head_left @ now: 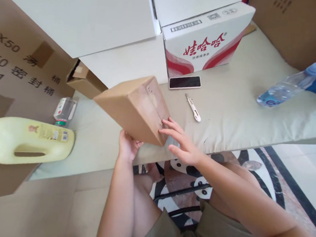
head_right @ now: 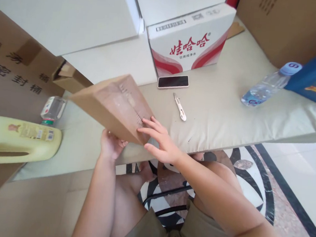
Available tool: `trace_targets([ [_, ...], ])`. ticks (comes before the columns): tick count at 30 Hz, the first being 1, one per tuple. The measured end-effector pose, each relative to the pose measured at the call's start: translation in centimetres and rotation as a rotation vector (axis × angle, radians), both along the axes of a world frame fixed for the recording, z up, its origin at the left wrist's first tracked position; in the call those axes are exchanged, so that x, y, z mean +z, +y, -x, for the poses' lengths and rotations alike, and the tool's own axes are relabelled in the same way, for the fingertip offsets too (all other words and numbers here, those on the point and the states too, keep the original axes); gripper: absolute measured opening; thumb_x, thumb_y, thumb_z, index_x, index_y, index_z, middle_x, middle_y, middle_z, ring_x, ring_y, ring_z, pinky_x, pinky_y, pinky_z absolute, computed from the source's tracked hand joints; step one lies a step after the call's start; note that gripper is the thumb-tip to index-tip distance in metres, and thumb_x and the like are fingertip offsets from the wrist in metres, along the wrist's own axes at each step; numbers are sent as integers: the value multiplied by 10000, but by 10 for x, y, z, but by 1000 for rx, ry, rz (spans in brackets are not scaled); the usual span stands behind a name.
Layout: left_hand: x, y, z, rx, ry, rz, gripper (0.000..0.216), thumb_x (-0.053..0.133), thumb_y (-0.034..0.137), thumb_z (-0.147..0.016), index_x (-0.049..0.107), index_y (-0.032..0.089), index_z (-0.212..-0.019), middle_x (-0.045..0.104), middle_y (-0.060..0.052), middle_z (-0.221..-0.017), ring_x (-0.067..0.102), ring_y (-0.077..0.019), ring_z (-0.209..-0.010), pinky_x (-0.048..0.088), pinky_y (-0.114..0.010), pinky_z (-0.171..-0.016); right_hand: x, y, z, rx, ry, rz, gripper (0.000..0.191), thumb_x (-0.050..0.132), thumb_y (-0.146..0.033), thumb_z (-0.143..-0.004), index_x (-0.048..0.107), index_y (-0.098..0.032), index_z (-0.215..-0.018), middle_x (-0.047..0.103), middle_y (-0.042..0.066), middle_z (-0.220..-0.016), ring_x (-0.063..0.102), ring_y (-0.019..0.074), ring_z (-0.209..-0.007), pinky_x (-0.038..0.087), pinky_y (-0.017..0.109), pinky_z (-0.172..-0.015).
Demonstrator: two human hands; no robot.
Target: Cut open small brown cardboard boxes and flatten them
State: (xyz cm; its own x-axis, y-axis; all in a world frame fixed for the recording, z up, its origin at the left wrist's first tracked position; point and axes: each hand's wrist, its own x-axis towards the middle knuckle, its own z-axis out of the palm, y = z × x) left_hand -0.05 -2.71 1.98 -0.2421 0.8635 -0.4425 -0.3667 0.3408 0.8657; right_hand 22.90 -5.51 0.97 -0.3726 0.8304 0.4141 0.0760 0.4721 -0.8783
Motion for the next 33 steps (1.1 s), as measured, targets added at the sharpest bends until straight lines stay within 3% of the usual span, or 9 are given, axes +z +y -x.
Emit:
trace_targets([
  [4, 3, -1, -8, -114, 6, 98, 681, 250, 652, -930, 676, 126, -860, 626, -96, -545, 567, -162, -375, 287, -213, -313, 3, 2, -7, -75, -51, -80, 510, 392, -569, -966, 558, -270, -1344, 462, 106, -1536, 272, 285, -1511, 250, 558, -1217],
  [10, -6, -11, -12, -348, -60, 136, 801, 333, 874, -776, 670, 152, -856, 576, -69, -482, 568, -183, -370, 247, -227, -331, 7, -1, -9, -247, -67, -155, 620, 390, -540, -958, 341, -261, -1510, 423, 130, -1537, 327, 314, -1477, 256, 565, -1214],
  [13, -8, -16, -13, -523, -45, 227, 722, 438, 834, -778, 666, 149, -818, 502, -29, -413, 543, -170, -333, 160, -219, -321, 9, 0, -9, -331, -124, -212, 545, 442, -475, -945, 432, -267, -1449, 403, 125, -1522, 261, 329, -1501, 233, 573, -1219],
  [18, -4, -22, -3, -762, 123, 239, 718, 489, 810, -771, 676, 118, -791, 678, -149, -602, 419, -92, -283, 43, -217, -328, 7, 3, -9, -475, -217, -265, 397, 495, -407, -901, 592, -292, -1269, 431, 95, -1475, 258, 365, -1486, 238, 636, -1190],
  [21, -8, -22, 6, -648, 290, 137, 650, 501, 746, -814, 657, 122, -720, 691, -152, -650, 355, -57, -307, 114, -203, -328, 5, 0, -5, -403, -247, -333, 456, 511, -398, -868, 577, -283, -1304, 501, 112, -1407, 376, 350, -1418, 319, 607, -1167],
  [24, -14, -19, 13, -350, 395, 53, 394, 671, 530, -799, 659, 161, -936, 701, -106, -843, 520, -91, -450, 296, -185, -383, 5, -7, 5, -352, -243, -417, 528, 528, -331, -847, 531, -242, -1368, 582, 128, -1328, 469, 326, -1342, 391, 566, -1134],
  [28, -12, -10, 11, 190, 483, -349, 520, 690, 469, -784, 531, 292, -1247, 554, -100, -1342, 631, -193, -1079, 529, -259, -779, 6, -19, 26, -294, -292, -517, 509, 512, -209, -832, 564, -249, -1337, 664, 84, -1262, 547, 268, -1269, 411, 489, -1131],
  [30, -10, -7, 7, 225, 551, -599, 500, 574, 583, -835, 549, 283, -1234, 449, -93, -1474, 476, -239, -1338, 462, -337, -1013, 5, -24, 36, -274, -324, -560, 477, 503, -190, -825, 601, -260, -1287, 694, 58, -1221, 573, 247, -1235, 374, 478, -1159],
  [33, -10, -3, 0, 86, 724, -765, 481, 512, 635, -859, 624, 236, -1104, 384, -92, -1536, 317, -284, -1463, 290, -407, -1177, 5, -24, 40, -291, -279, -594, 450, 510, -158, -811, 613, -231, -1242, 712, 57, -1172, 591, 238, -1196, 373, 476, -1154],
])
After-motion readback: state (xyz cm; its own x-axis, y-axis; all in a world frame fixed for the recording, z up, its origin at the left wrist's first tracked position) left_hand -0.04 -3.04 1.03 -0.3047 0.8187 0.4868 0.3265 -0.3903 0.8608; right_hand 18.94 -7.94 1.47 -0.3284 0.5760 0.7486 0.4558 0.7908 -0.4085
